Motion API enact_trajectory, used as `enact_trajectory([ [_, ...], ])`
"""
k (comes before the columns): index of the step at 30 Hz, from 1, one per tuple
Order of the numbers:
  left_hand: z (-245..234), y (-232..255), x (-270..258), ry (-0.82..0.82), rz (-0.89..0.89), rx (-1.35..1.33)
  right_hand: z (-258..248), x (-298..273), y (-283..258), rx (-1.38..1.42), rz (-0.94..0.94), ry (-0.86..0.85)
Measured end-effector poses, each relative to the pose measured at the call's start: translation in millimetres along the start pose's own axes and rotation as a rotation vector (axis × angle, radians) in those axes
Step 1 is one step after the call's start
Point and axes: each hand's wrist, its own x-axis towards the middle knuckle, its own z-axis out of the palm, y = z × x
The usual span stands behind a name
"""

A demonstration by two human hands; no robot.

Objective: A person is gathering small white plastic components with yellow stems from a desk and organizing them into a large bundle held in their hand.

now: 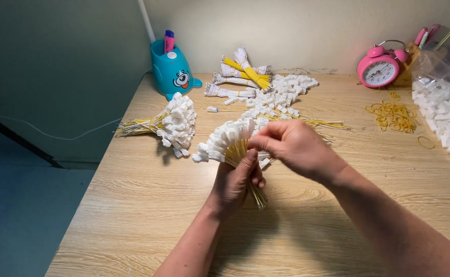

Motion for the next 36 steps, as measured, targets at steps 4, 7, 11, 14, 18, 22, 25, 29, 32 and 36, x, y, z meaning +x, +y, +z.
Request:
enact_trajectory([
  [4, -10, -1, 7, 0.037, -0.039, -0.165, -39, 14, 37, -0.132, -0.099, 0.15],
  [7, -16, 0, 12, 0.055, -0.036, -0.211, -48, 22, 67, -0.481, -0.131, 0.158],
  [11, -22, -5, 14, 0.062, -0.048, -0.237, -34, 24, 100, -0.765, -0.241, 0.021],
  [14, -25, -9, 16, 0.061, -0.056, -0.236, -25, 31, 123, -1.007, -0.409, 0.094],
  [18, -30, -12, 20, 0.073, -0.058, -0.225, -20, 39, 144, -1.118, -0.489, 0.205],
  [22, -32, -14, 21, 0.082, -0.061, -0.226, -17, 46, 159, -1.199, -0.558, 0.264],
  [25, -33, -16, 22, 0.085, -0.065, -0.215, -16, 51, 171, -1.245, -0.716, 0.367],
  [29, -40, -23, 26, 0.089, -0.064, -0.211, -22, 47, 162, -1.2, -0.717, 0.335],
  [32, -40, -24, 26, 0.089, -0.067, -0.214, -36, 45, 149, -1.107, -0.63, 0.269],
  [36, -33, -18, 22, 0.087, -0.081, -0.216, -50, 37, 119, -0.789, -0.425, 0.13],
])
